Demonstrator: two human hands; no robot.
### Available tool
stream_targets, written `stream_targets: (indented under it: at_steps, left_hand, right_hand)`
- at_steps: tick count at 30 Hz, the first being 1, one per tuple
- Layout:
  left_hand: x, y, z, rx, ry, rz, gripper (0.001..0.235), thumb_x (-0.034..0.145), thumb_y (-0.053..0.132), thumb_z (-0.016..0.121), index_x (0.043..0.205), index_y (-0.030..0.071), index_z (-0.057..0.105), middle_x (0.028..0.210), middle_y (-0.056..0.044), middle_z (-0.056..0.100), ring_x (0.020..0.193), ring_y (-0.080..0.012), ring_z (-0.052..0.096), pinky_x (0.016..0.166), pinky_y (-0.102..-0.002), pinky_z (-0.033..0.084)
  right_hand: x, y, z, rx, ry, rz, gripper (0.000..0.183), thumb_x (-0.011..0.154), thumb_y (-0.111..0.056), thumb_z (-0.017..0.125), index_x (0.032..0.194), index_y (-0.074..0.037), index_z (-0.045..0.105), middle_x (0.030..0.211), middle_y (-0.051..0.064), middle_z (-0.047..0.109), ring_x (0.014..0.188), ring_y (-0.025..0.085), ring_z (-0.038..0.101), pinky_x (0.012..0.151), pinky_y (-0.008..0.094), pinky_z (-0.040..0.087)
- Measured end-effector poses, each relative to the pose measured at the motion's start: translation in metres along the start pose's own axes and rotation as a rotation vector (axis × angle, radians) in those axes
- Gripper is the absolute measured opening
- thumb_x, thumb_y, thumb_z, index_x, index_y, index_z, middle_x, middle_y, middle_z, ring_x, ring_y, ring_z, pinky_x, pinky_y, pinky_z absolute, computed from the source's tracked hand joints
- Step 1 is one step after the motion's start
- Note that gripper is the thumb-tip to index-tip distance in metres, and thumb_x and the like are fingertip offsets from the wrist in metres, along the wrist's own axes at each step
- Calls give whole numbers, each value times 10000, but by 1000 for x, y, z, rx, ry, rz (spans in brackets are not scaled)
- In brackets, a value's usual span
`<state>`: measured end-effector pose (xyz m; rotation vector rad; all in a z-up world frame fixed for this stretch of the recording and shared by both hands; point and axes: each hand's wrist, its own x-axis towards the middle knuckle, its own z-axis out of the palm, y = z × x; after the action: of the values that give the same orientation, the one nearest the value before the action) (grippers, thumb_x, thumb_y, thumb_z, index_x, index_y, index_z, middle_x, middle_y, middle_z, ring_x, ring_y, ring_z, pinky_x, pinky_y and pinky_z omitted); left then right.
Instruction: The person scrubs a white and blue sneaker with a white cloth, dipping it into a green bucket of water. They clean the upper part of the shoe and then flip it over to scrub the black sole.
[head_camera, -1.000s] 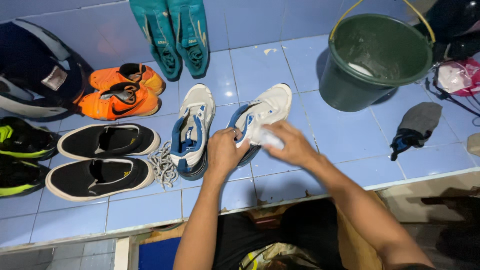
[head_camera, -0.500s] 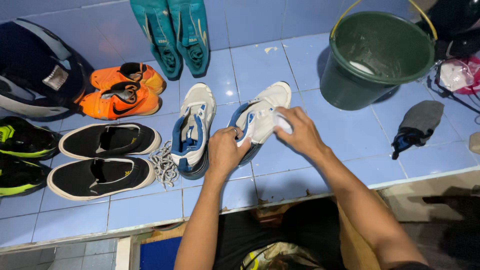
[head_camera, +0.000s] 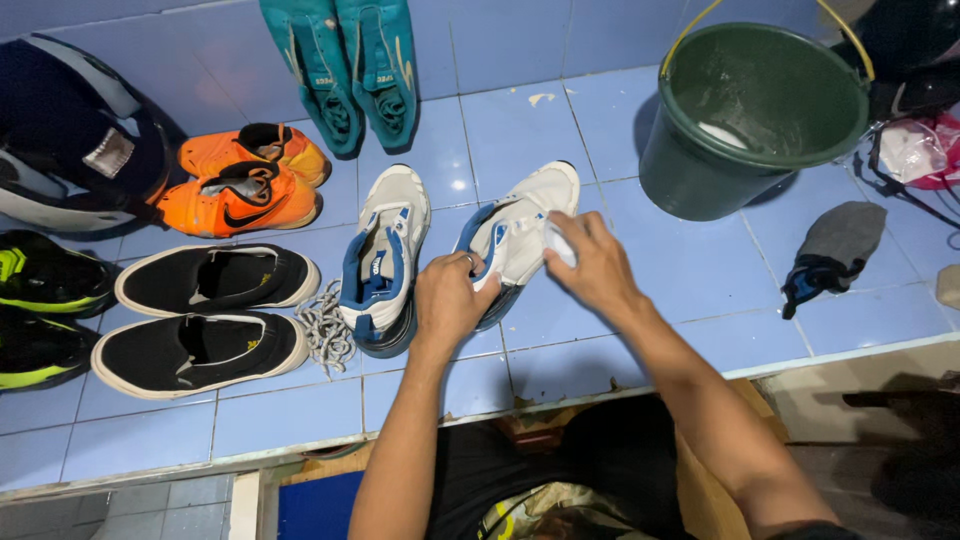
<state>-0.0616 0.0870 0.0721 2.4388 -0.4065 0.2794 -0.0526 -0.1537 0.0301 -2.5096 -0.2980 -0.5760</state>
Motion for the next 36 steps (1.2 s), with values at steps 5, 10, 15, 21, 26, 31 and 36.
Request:
stream_targets:
  at_steps: [5, 10, 15, 21, 26, 31, 36]
  left_hand:
    - [1, 0, 1, -4, 0, -1, 273, 763, 342, 762, 763, 75, 702, 718, -109, 687, 831, -346, 686, 757, -431, 548]
    - [2, 0, 1, 1, -17, -8, 274, 768, 350, 755, 776, 81, 706, 739, -105, 696, 850, -339, 688, 767, -425, 550]
    - [1, -2, 5, 17, -11, -21, 278, 761, 357, 767, 776, 86, 710, 738, -90, 697, 840, -327, 690, 762, -411, 553]
    - [1, -1, 2, 24, -4, 6, 259, 772, 347, 756, 765, 96, 692, 720, -93, 684, 829, -335, 686, 748, -424, 552]
    - [2, -2, 0, 10, -16, -4, 263, 775, 345, 748, 774, 88, 696, 736, -98, 690, 847, -342, 688, 759, -433, 552]
    - [-1, -8, 12, 11, 44, 30, 262, 797, 343, 692, 801, 81, 672, 803, -51, 694, 765, -336, 629, 667, -458, 465]
    - [0, -10, 14, 16, 42, 17, 276, 792, 355, 696, 821, 81, 692, 827, -44, 707, 792, -332, 643, 686, -453, 475]
  right_hand:
    - [-8, -31, -2, 224, -130, -91, 538, 789, -355, 756, 1305, -255, 646, 1043, 104, 621, 946, 385, 684, 803, 485, 578]
    - [8, -9, -10, 37, -83, -31, 481, 826, -323, 731, 1286, -210, 646, 1038, 133, 594, 876, 432, 678, 766, 523, 577]
    - [-10, -38, -4, 215, -199, -77, 529, 787, -380, 746, 1298, -290, 642, 1043, 86, 613, 953, 390, 684, 795, 470, 580]
    - [3, -24, -12, 140, -203, -80, 499, 781, -335, 745, 1245, -163, 680, 1073, 172, 626, 956, 429, 673, 814, 504, 560]
    - [34, -22, -81, 283, -96, -204, 523, 715, -265, 827, 1193, -99, 696, 1045, 205, 672, 994, 426, 660, 892, 495, 515]
    - [104, 47, -188, 39, 341, -311, 470, 904, -69, 801, 1303, 125, 643, 1266, 272, 646, 1160, 392, 608, 1024, 461, 453]
    - [163, 100, -197, -523, -503, 515, 689, 738, -299, 762, 1393, -166, 595, 1319, 270, 630, 1181, 454, 596, 959, 480, 483]
